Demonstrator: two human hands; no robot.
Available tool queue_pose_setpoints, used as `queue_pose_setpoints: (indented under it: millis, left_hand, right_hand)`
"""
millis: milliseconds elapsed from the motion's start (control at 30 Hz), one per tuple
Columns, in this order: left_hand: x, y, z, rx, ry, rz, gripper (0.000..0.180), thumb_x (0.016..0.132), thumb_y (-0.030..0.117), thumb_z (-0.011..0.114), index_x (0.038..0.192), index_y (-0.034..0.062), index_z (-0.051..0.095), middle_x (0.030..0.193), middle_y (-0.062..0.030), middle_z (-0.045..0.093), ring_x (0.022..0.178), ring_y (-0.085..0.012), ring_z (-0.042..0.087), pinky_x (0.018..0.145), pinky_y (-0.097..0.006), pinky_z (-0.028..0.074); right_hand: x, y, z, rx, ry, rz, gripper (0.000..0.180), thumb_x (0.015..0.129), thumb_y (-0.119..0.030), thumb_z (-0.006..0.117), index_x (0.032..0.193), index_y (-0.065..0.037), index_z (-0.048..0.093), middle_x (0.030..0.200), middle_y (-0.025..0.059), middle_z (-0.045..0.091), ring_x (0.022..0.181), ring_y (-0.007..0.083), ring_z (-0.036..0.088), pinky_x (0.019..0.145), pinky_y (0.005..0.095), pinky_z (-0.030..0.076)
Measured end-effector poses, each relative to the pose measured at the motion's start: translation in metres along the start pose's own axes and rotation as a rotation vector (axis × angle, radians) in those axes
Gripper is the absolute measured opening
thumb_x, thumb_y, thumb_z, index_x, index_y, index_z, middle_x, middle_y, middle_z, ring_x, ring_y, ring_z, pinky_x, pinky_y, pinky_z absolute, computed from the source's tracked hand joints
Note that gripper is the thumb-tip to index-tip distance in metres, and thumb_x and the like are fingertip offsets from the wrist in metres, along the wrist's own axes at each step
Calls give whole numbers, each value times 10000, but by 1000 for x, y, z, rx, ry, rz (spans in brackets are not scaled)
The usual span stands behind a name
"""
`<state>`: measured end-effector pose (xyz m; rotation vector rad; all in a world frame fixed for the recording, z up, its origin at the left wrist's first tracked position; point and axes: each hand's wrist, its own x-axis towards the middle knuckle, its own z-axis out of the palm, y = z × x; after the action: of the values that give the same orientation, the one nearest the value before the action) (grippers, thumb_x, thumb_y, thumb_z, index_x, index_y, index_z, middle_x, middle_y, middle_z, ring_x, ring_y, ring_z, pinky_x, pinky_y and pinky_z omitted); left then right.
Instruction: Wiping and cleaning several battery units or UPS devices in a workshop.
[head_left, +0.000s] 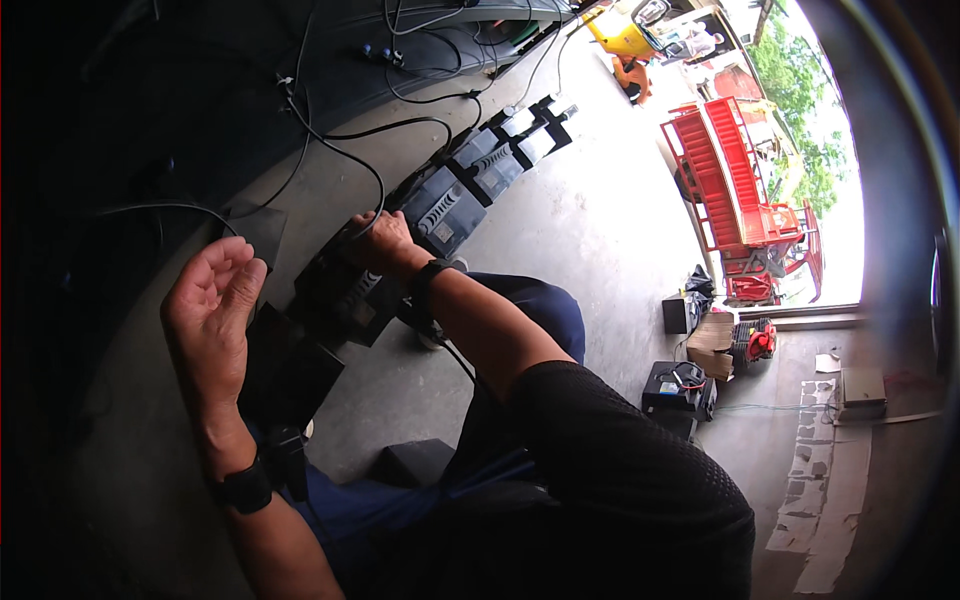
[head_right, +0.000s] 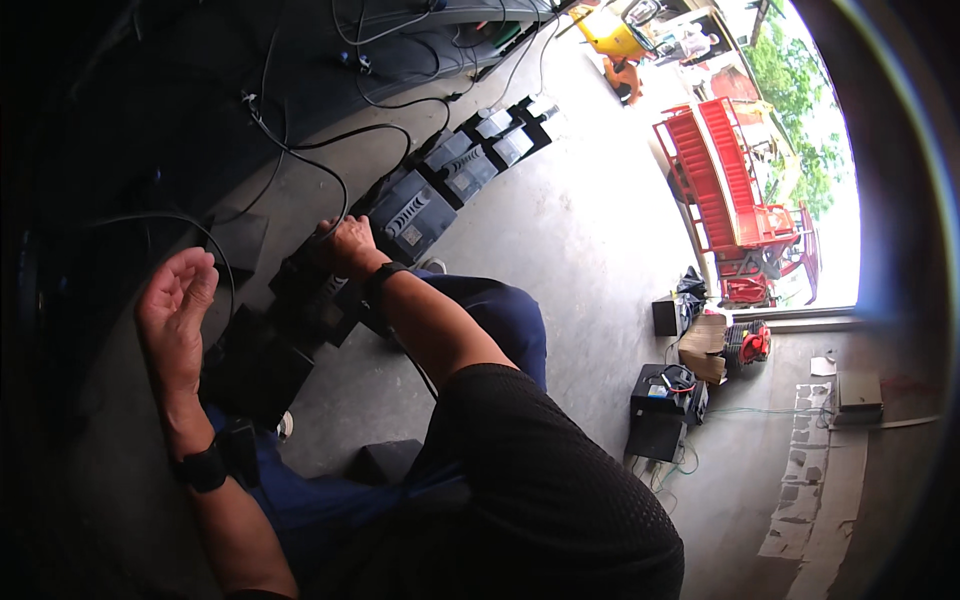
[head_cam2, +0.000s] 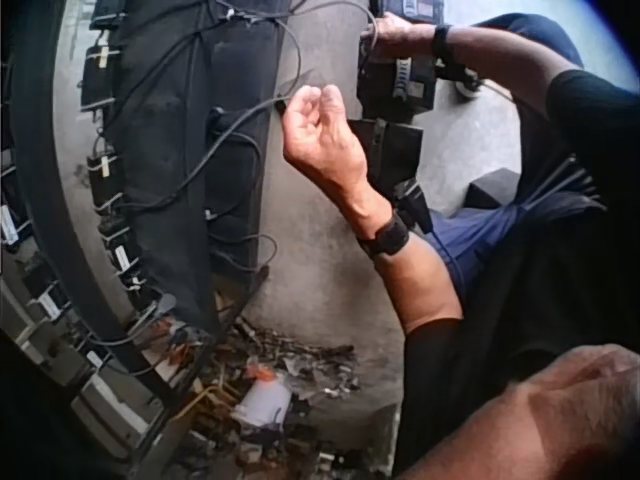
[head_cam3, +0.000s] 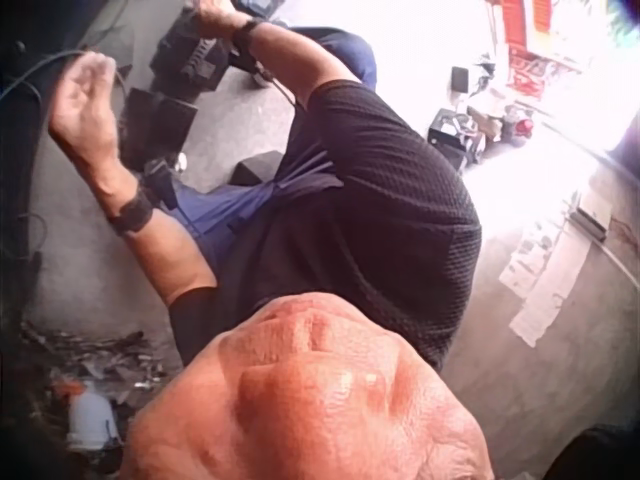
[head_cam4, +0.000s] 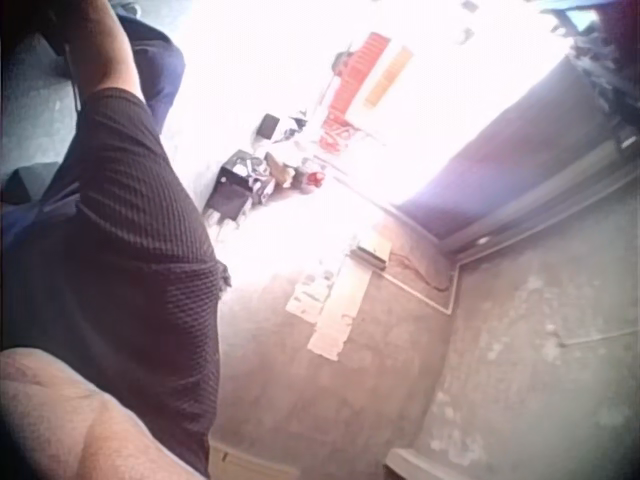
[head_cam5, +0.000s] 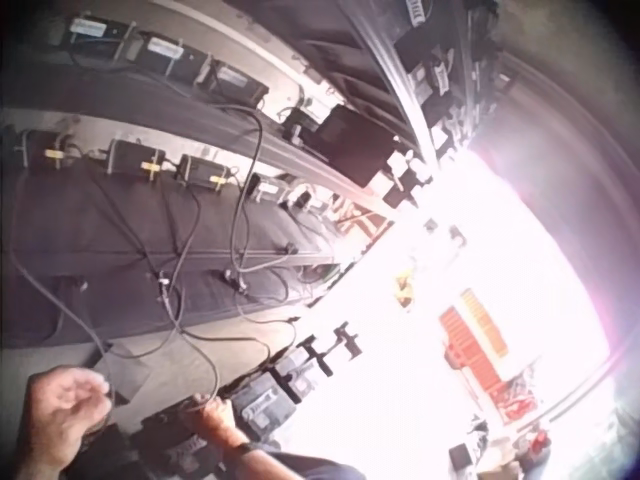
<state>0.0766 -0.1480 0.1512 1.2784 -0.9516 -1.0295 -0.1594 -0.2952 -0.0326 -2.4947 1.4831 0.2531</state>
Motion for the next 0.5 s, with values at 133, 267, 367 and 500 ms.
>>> queue_pose_setpoints:
  millis: [133,267,367,500]
  left_hand:
    - [1,2,3,-10,6,5,220,903,119,718,1083,8,656,1014,-50,665,969,-116,605,896,-250,478]
    - [-1,3,6,20,24,37,244,891,109,728,1082,-22,651,1003,-90,668,925,-141,627,833,-256,517]
    - [-4,2,-2,35,28,24,244,890,110,730,1080,-21,652,1004,-91,670,931,-146,629,847,-265,514]
    - [5,8,10,-42,25,56,246,890,110,730,1079,-27,653,1000,-96,670,933,-152,630,846,-272,517]
  right_hand:
    - [-14,-13,20,-58,-109,-195,321,835,-227,586,1152,-185,609,1061,52,642,1107,248,586,880,439,409]
    - [-11,-10,7,-75,-43,-85,382,786,-364,640,1110,-161,621,1055,65,643,1086,250,585,876,426,403]
    - [2,-12,-12,19,-14,4,351,783,-352,641,1065,-146,616,1024,73,646,1075,265,586,863,428,403]
    - [-7,12,28,-30,61,-230,324,781,-321,637,1035,-120,623,967,83,626,974,271,623,810,416,414]
